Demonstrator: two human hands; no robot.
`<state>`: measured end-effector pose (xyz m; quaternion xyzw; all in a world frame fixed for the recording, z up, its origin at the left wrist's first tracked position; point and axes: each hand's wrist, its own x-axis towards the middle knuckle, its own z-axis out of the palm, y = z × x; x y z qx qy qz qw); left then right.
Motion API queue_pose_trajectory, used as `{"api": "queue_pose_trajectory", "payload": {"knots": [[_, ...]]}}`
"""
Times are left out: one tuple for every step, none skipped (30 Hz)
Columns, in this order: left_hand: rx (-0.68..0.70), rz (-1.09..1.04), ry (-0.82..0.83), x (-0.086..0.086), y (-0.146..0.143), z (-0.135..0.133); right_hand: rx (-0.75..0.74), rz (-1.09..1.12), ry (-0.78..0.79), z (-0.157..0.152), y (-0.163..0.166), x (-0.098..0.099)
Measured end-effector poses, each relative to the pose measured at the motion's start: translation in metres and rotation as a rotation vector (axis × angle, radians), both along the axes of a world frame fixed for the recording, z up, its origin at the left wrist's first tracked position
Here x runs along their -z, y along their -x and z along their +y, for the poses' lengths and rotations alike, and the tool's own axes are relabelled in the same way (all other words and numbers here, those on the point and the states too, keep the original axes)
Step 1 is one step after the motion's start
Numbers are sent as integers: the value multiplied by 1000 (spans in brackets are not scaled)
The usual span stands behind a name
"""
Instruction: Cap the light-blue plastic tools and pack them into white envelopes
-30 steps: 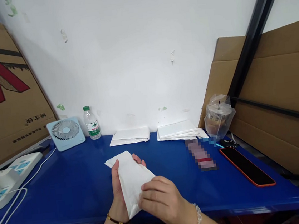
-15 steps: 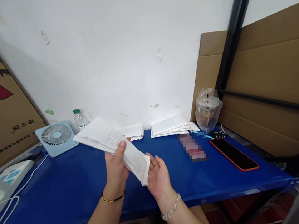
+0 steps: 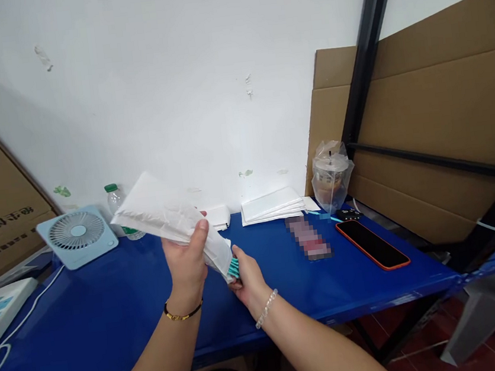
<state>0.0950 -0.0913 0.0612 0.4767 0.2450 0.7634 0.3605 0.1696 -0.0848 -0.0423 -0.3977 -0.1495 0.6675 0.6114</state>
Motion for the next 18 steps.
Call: {"api": "queue_pose_trajectory", "payload": {"knots": [[-29,-41,-18,-1,2,2,15,-130,-31,6,-4,0],[-62,-86,-39,-1,5,5,42,-286,-60,12,-9,0],[-93,-131,-59,-2,10,9,84,-455,-86,19,-16,1],[-119,-176,-75,-2,16,13,141,-645,-109,26,-25,2],[-138,-225,-82,-1,23,17,192,-756,-115,33,-34,4],[-151,-273,-74,0,32,21,228,-823,-115,39,-44,5],[-165,-324,-48,2,41,25,256,-884,-115,45,-55,6],[-179,-377,-9,5,50,28,287,-951,-119,49,-66,7],[-182,-420,39,9,60,32,306,-1027,-132,53,-75,8],[-161,-450,89,13,69,35,319,-1108,-150,55,-83,9],[-126,-476,129,19,77,38,325,-1187,-170,57,-89,10],[-86,-503,157,24,85,41,321,-1260,-190,59,-94,11],[-47,-532,190,31,92,45,311,-1327,-209,59,-96,13],[-19,-559,234,37,98,48,297,-1387,-226,60,-96,15],[-11,-580,298,44,104,51,281,-1442,-241,60,-95,17],[-19,-581,377,50,110,53,266,-1490,-253,61,-94,19],[-45,-566,467,56,115,55,253,-1526,-263,61,-92,22],[-99,-540,538,62,121,56,239,-1568,-271,62,-90,24]]}}
